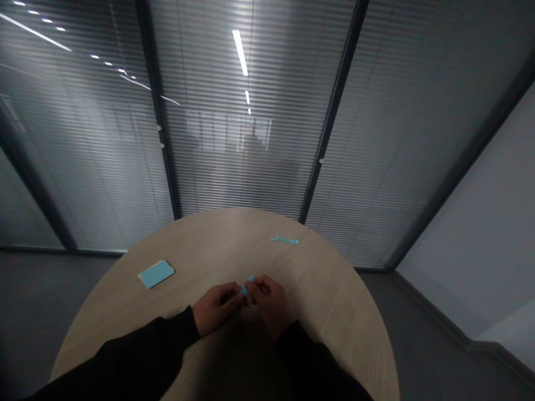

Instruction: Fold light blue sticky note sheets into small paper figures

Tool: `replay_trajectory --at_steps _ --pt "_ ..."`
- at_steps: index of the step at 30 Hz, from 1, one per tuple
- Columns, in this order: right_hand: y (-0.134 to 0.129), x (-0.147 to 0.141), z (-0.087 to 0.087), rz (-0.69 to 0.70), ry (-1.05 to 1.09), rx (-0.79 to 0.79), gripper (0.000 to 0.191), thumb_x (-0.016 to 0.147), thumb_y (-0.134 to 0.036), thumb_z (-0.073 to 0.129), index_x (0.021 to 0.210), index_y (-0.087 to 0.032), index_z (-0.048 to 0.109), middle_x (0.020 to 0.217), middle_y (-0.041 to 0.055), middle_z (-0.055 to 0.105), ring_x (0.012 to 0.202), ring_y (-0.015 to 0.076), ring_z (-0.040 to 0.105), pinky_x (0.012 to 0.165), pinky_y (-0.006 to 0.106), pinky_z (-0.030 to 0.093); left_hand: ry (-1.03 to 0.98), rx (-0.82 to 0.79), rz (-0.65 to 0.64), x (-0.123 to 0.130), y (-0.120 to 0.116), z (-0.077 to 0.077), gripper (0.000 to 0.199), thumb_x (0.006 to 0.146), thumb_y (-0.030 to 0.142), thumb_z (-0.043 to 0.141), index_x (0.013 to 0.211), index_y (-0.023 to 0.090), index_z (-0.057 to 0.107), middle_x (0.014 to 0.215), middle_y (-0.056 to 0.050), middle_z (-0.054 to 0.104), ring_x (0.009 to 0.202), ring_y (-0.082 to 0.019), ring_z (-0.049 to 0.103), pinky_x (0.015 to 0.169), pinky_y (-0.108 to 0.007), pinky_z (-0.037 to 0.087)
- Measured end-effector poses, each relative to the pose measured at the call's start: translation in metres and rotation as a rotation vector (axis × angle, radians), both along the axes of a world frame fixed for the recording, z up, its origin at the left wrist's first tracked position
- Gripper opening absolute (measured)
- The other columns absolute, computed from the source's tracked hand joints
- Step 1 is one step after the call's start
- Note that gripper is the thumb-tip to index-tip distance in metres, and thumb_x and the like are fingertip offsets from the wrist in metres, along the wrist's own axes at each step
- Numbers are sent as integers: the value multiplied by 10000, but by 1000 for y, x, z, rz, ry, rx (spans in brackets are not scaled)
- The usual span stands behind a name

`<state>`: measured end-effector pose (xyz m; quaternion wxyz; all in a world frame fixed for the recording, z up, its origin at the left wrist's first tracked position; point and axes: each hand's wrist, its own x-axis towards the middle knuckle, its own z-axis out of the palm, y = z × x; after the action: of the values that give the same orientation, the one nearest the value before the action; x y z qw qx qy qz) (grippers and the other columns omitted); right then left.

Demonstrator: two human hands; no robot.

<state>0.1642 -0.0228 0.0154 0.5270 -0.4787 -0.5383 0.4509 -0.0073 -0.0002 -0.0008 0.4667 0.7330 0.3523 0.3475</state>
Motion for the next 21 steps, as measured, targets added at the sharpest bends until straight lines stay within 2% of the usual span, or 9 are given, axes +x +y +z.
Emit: replay_trajectory --at_steps 2,4,6,9,10,15,18,21 --pt "1 -2 -4 39 18 -7 356 743 -510 706 671 -188 572 569 -25 557 557 137 514 552 263 422 -34 -9 6 1 1 -3 418 884 545 550 915 144 666 835 -85 720 724 -179 612 654 -272 439" --pt "3 -3 -8 55 10 3 339 755 -495 702 706 -186 571 605 -16 582 578 142 546 558 262 445 -60 -22 9 2 2 -6 414 887 541 550 875 141 655 825 -91 719 714 -174 611 654 -273 438" --pt "4 -3 -12 19 -17 56 304 754 -448 717 839 -185 590 688 -7 610 616 148 580 563 257 466 -75 -46 21 2 3 -8 416 885 548 550 822 144 631 776 -82 709 662 -159 591 626 -265 425" --pt "6 1 -15 -71 -145 207 430 763 -366 723 1125 -199 562 890 28 639 682 152 615 573 253 497 -93 -66 62 1 3 -7 417 873 556 558 791 149 606 715 -62 684 600 -142 555 576 -249 395" --pt "7 3 -15 -85 -216 266 426 786 -353 702 1158 -204 561 939 42 638 693 151 618 576 254 504 -92 -58 73 1 2 -6 413 872 552 560 790 149 607 707 -57 679 596 -139 549 573 -247 391" --pt "8 12 -13 -89 -530 557 193 869 -278 607 1047 -204 618 952 51 625 685 144 597 587 255 506 -42 -10 105 1 1 -2 378 880 511 547 802 150 626 672 -31 648 569 -127 516 550 -231 371" --pt "7 12 -11 -88 -619 627 101 887 -250 584 974 -201 601 922 42 610 670 138 586 591 249 499 28 24 151 1 -1 2 333 884 454 534 777 151 623 598 4 581 531 -117 467 522 -224 339" --pt "6 12 -9 -86 -679 650 52 896 -235 572 934 -202 586 910 38 603 664 135 581 588 247 495 133 131 196 1 -2 5 291 886 396 530 757 157 634 577 18 552 535 -117 454 533 -229 329"
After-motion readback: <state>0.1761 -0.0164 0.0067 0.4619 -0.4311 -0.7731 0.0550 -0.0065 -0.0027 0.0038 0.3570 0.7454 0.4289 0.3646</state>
